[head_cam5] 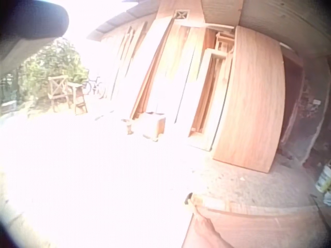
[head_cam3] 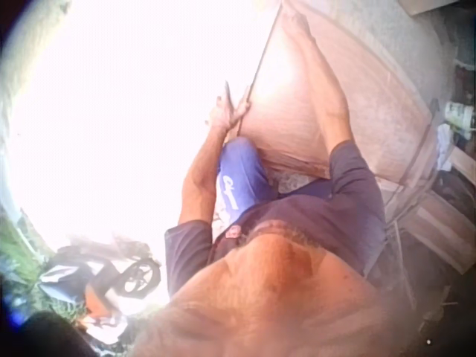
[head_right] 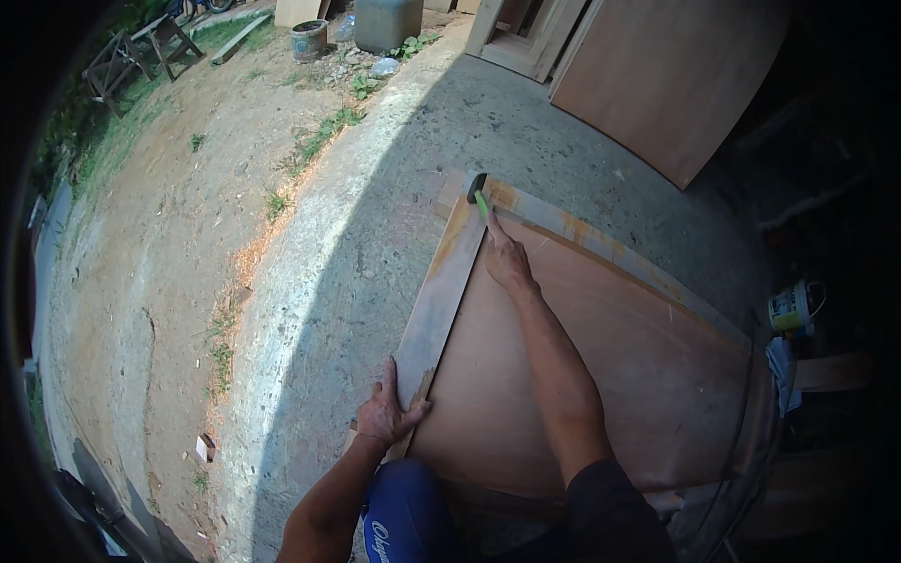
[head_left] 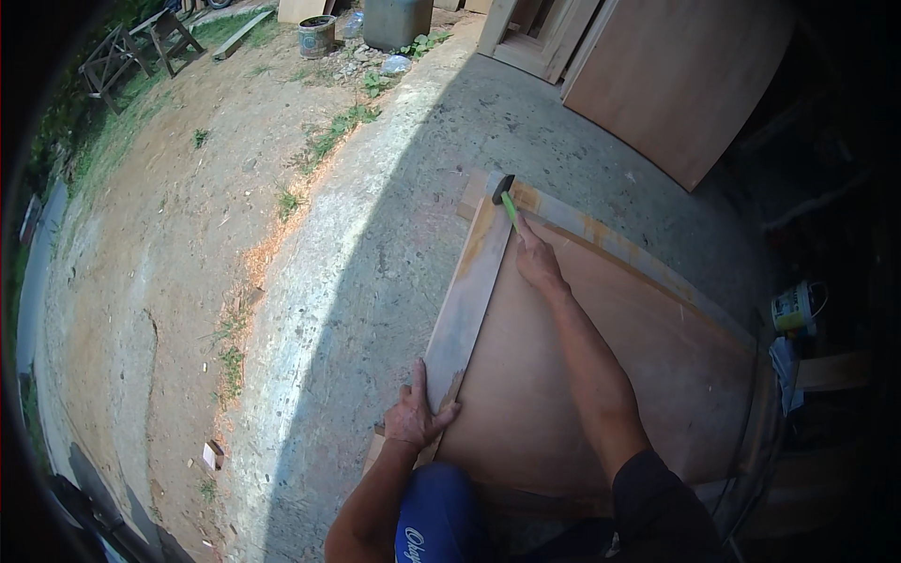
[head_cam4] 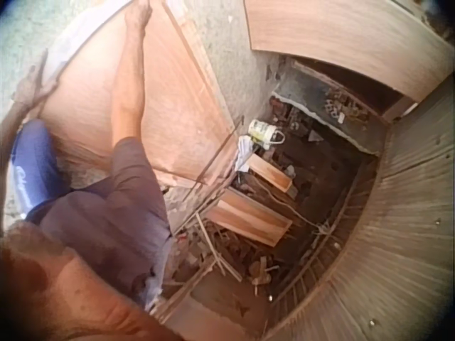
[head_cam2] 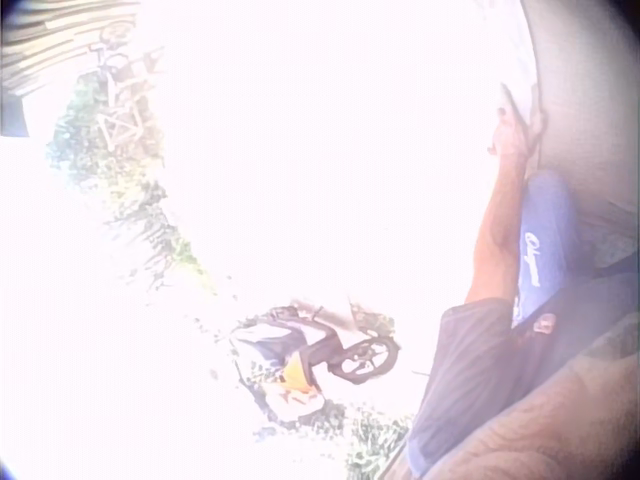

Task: The person measures and marks a wooden plank using a square and pencil, then saws it to size. They subsequently position the cut plank against a larger board and hammer nails to secure it.

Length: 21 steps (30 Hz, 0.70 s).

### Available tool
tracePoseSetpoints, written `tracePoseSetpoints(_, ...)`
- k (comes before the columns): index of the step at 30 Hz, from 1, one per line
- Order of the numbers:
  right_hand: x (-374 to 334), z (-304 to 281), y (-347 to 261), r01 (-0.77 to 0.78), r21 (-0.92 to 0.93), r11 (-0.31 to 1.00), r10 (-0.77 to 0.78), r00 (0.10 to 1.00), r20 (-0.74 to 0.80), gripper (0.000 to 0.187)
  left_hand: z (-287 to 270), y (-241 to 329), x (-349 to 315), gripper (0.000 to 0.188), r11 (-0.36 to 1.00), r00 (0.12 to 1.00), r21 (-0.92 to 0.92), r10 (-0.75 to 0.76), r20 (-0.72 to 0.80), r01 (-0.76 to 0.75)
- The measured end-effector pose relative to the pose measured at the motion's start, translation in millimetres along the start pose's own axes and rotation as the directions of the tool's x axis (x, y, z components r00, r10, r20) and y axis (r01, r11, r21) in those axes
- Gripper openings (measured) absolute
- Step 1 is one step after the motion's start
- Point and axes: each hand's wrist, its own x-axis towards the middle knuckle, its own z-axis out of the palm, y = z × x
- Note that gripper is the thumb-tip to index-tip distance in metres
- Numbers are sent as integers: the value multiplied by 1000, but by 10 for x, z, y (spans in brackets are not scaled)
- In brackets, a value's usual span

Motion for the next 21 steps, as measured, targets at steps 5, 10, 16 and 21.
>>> tracePoseSetpoints(5, -133, 128, 96, -104, -7, 995, 104, 992, -72, 60, 23, -1, -10, 124, 1000, 1000, -1, -4, -3, 4)
tracePoseSetpoints(10, -78, -58, 97, -401, 321, 858, 369, 916, 156, 57, 65, 8, 9, 118, 1000, 998, 18, 19, -54, -18)
tracePoseSetpoints(16, -445, 0, -207, -249, 960, -130, 620, 735, 275, 54, 15, 4, 11, 125, 1000, 1000, 1, -18, -6, 18)
tracePoseSetpoints(21, -383, 181, -185, -507, 857, -90, 484, 730, 483, 48, 48, 10, 2, 121, 1000, 999, 17, 15, -39, -14)
